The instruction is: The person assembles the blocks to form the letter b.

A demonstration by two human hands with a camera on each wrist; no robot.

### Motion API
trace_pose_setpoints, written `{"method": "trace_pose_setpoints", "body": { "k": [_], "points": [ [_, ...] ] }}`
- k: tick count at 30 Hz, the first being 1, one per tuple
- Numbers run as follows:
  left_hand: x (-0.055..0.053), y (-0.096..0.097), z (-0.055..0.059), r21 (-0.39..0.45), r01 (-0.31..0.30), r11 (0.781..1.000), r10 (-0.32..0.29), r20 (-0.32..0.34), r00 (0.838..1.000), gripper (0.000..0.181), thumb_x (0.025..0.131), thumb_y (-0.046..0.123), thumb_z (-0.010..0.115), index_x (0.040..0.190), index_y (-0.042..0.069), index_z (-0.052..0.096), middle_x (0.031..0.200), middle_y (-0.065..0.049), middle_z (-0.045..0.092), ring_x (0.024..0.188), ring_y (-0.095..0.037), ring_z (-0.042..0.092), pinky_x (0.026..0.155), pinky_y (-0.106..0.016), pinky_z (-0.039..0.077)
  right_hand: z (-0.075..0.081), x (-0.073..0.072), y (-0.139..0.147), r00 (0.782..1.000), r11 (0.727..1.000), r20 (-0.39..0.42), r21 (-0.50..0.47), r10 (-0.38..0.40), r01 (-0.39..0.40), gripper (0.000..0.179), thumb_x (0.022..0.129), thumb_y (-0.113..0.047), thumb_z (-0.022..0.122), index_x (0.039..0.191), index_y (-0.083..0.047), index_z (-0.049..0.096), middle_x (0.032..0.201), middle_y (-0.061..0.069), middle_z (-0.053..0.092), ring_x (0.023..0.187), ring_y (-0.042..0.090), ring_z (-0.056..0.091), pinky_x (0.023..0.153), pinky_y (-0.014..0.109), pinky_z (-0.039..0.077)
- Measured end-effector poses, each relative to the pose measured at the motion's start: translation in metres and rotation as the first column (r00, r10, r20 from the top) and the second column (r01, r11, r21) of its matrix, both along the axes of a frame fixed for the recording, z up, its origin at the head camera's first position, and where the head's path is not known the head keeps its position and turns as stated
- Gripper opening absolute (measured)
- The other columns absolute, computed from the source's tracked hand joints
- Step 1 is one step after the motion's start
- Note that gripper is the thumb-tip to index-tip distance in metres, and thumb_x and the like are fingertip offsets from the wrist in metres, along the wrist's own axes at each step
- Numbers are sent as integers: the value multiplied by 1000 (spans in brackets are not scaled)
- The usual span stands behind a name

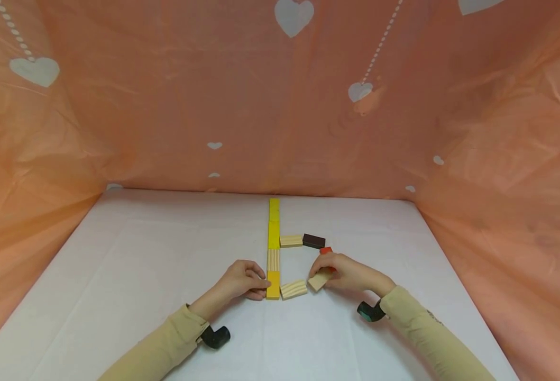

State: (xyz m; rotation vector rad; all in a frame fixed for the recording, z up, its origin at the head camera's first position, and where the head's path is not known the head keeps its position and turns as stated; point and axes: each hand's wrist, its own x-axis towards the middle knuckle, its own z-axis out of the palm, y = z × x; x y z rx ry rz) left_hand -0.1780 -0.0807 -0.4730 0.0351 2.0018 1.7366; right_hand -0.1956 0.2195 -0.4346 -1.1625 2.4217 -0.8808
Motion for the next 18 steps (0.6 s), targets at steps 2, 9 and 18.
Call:
{"method": "trace_pose_setpoints", "body": {
  "k": [2, 9, 18],
  "points": [
    [1, 0, 0, 5, 3, 1000, -3, -2, 1000, 22, 82, -1, 73, 95, -7, 57, 73, -15, 63, 55, -17, 66, 55, -31, 60, -2, 0, -1, 1000, 1000, -1, 4, 4, -4, 37, 82, 11, 67, 108, -16, 66, 108, -6, 62, 100, 14, 55, 83, 28, 54],
    [3, -1, 0, 20, 14, 1000, -14, -6, 1000, 23, 82, 0, 74, 95, -7, 57, 72, -14, 64, 56, -17, 66, 56, -30, 60, -6, 2, -2, 1000, 1000, -26, 11, 5, -5, 35, 82, 9, 69, 108, -14, 66, 106, -7, 62, 97, 11, 55, 85, 27, 53],
    [4, -2, 1, 23, 19, 1000, -18, -8, 1000, 22, 82, 0, 74, 95, -7, 57, 71, -14, 64, 56, -17, 66, 56, -31, 60, -4, 5, -6, 998, 1000, -63, 14, -22, 23, 32, 81, 8, 68, 107, -13, 67, 104, -6, 63, 93, 11, 55, 84, 27, 51]
  ]
}}
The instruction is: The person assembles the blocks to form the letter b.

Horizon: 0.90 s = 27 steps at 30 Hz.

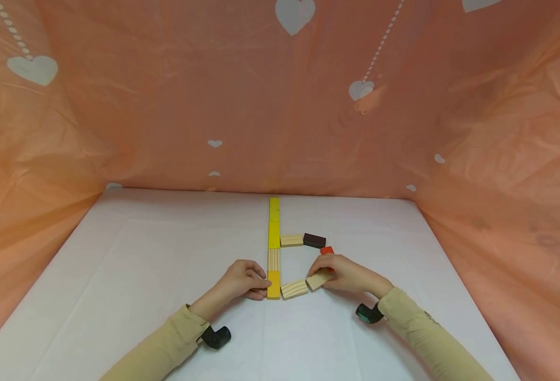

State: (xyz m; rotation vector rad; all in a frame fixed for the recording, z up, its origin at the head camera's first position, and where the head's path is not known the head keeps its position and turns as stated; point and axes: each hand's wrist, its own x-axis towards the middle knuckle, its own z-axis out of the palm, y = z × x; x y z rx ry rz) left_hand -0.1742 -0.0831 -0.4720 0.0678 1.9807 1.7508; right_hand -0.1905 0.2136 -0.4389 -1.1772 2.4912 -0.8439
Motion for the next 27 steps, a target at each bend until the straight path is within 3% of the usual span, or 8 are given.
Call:
{"method": "trace_pose_setpoints", "body": {
  "k": [18, 27],
  "points": [
    [0, 0, 0, -12, -14, 1000, 14, 11, 1000, 22, 82, 0, 74, 95, -6, 57, 72, -13, 64, 56, -17, 66, 56, -30, 60, -4, 1, -1, 1000, 1000, 6, 17, -15, 15, 32, 83, 5, 69, 105, -17, 67, 105, -10, 62, 96, 11, 54, 88, 28, 50],
    [0, 2, 1, -16, -14, 1000, 14, 10, 1000, 23, 82, 1, 74, 95, -6, 57, 73, -14, 64, 56, -17, 66, 56, -31, 60, 1, 0, 5, 999, 997, 14, -68, -35, 36, 31, 82, 3, 71, 109, -12, 67, 107, -3, 63, 98, 17, 56, 88, 35, 51]
  ]
}}
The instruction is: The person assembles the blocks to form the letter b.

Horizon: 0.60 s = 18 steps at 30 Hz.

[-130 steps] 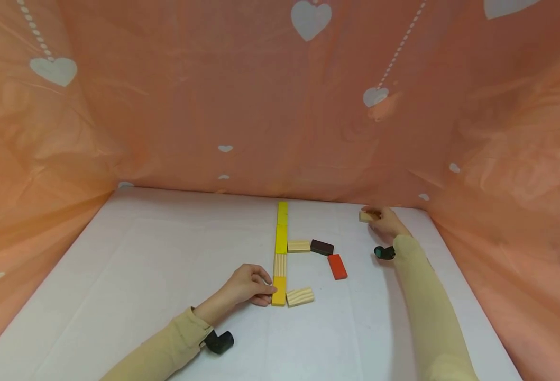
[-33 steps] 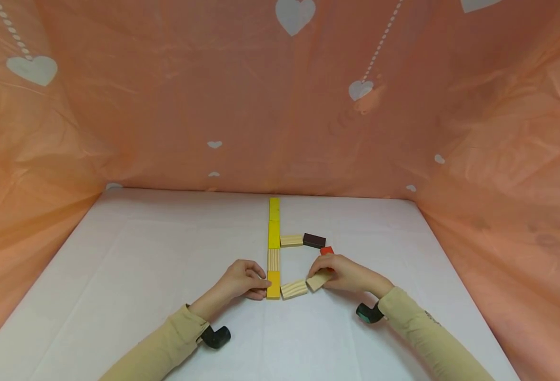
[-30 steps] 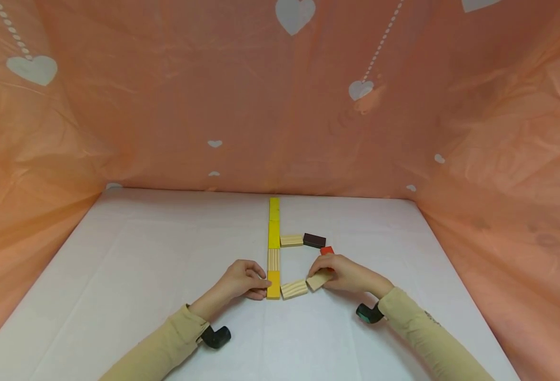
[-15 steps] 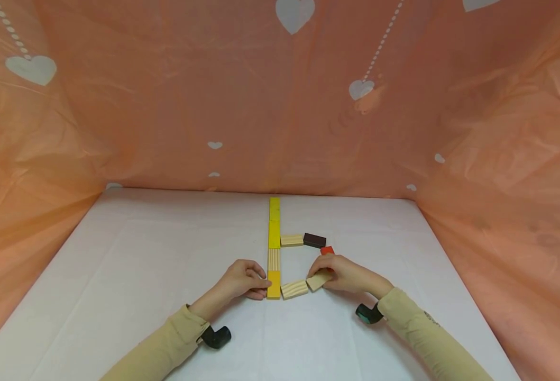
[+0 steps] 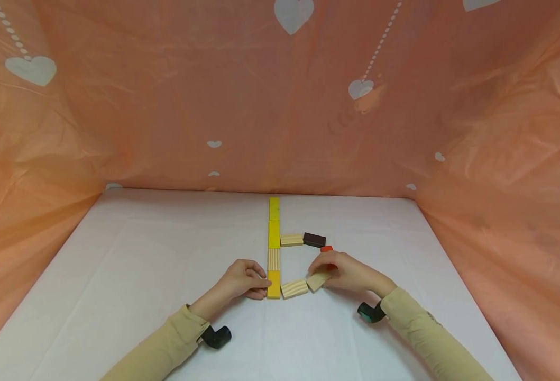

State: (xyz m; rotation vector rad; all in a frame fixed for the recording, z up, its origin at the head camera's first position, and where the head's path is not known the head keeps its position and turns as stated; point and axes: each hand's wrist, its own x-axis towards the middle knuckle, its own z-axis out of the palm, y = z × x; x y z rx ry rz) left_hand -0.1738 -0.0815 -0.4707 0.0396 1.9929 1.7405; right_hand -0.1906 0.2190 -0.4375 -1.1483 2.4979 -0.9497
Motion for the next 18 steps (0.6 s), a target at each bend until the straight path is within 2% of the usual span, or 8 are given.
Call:
{"method": "trace_pose_setpoints", "body": {
  "k": [4, 7, 10, 14, 18],
  "points": [
    [0, 0, 0, 0, 3, 1000, -3, -2, 1000, 23, 82, 1, 74, 95, -6, 57, 72, -14, 64, 56, -17, 66, 56, -31, 60, 5, -8, 15, 999, 995, -25, -93, -47, 44, 36, 80, 3, 74, 114, -5, 64, 112, 7, 63, 103, 26, 54, 92, 49, 48],
    [0, -1, 0, 9, 10, 1000, -10, -3, 1000, 23, 81, 0, 74, 95, -7, 57, 72, -14, 64, 56, -17, 66, 56, -31, 60, 6, -16, 29, 995, 989, -40, -123, -92, 87, 44, 77, 1, 78, 118, -2, 61, 117, 10, 60, 107, 30, 53, 92, 53, 47],
    [0, -1, -1, 22, 14, 1000, -14, 0, 1000, 23, 81, -1, 74, 96, -7, 57, 72, -14, 64, 56, -17, 66, 56, -31, 60, 3, -23, 40, 992, 987, -11, -102, -127, 125, 54, 75, -2, 81, 124, -2, 57, 123, 11, 57, 109, 31, 53, 92, 52, 47],
    [0, -1, -1, 28, 13, 1000, -13, 1, 1000, 23, 82, -2, 73, 96, -8, 57, 72, -14, 64, 55, -16, 65, 56, -30, 60, -4, -30, 48, 986, 987, 69, -54, -149, 153, 66, 76, -4, 81, 134, -3, 48, 128, 13, 54, 110, 29, 53, 95, 48, 47],
    [0, -1, -1, 24, 8, 1000, -8, 5, 1000, 23, 82, -1, 73, 96, -7, 57, 73, -14, 64, 56, -16, 66, 56, -30, 60, -7, -33, 48, 980, 985, 124, -57, -155, 163, 69, 78, -2, 78, 138, 0, 44, 126, 16, 54, 107, 30, 54, 93, 44, 49]
  ]
}}
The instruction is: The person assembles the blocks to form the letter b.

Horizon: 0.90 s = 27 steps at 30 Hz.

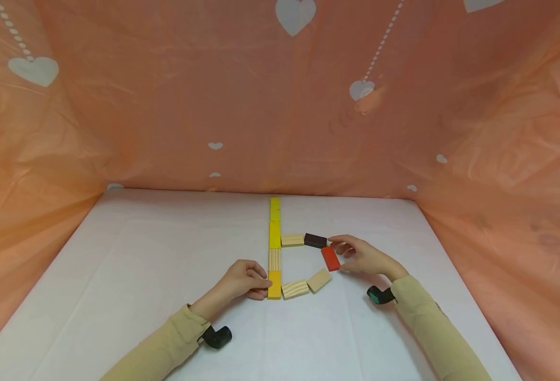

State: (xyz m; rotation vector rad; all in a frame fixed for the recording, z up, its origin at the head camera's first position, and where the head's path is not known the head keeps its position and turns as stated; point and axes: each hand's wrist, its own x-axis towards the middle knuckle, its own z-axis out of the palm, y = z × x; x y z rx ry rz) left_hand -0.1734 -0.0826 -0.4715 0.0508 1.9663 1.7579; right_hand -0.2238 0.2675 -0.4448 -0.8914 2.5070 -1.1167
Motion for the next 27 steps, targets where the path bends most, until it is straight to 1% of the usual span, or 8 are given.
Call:
{"method": "trace_pose_setpoints", "body": {
  "k": [5, 12, 18, 22, 27],
  "points": [
    [0, 0, 0, -9, -2, 1000, 2, -1, 1000, 23, 81, -1, 74, 96, -7, 57, 73, -14, 64, 56, -17, 66, 56, -31, 60, -1, -1, -3, 1000, 1000, 14, -4, -23, 23, 68, 77, -3, 79, 137, 1, 45, 123, 16, 56, 105, 30, 56, 92, 43, 51],
    [0, -1, -1, -6, 0, 1000, 0, -7, 1000, 24, 82, 0, 74, 97, -7, 57, 73, -15, 64, 56, -17, 66, 56, -31, 60, -5, -1, -7, 999, 999, 0, -23, -34, 34, 72, 75, -8, 82, 136, 2, 45, 122, 17, 56, 104, 31, 56, 91, 48, 49],
    [1, -1, -2, -3, 3, 1000, -3, -8, 1000, 23, 82, 0, 74, 96, -7, 57, 73, -15, 64, 56, -17, 66, 56, -31, 60, -6, 0, -9, 999, 999, -21, 12, -37, 38, 72, 76, -14, 83, 136, 0, 46, 120, 13, 57, 103, 27, 56, 91, 43, 49],
    [1, -1, -1, -6, 3, 1000, -3, -14, 1000, 23, 82, 0, 73, 96, -7, 57, 73, -15, 64, 57, -17, 66, 56, -31, 60, -4, -1, -9, 999, 999, -27, 34, -36, 37, 72, 76, -17, 83, 136, 0, 46, 119, 12, 58, 102, 26, 56, 90, 40, 51],
    [1, -1, 0, -11, -1, 1000, 1, -9, 1000, 23, 82, 0, 73, 96, -7, 57, 73, -14, 64, 56, -17, 66, 56, -31, 60, -2, -5, -8, 998, 998, 42, 31, -56, 55, 70, 79, -16, 81, 137, 0, 45, 118, 11, 58, 102, 26, 56, 91, 38, 52]
  ]
}}
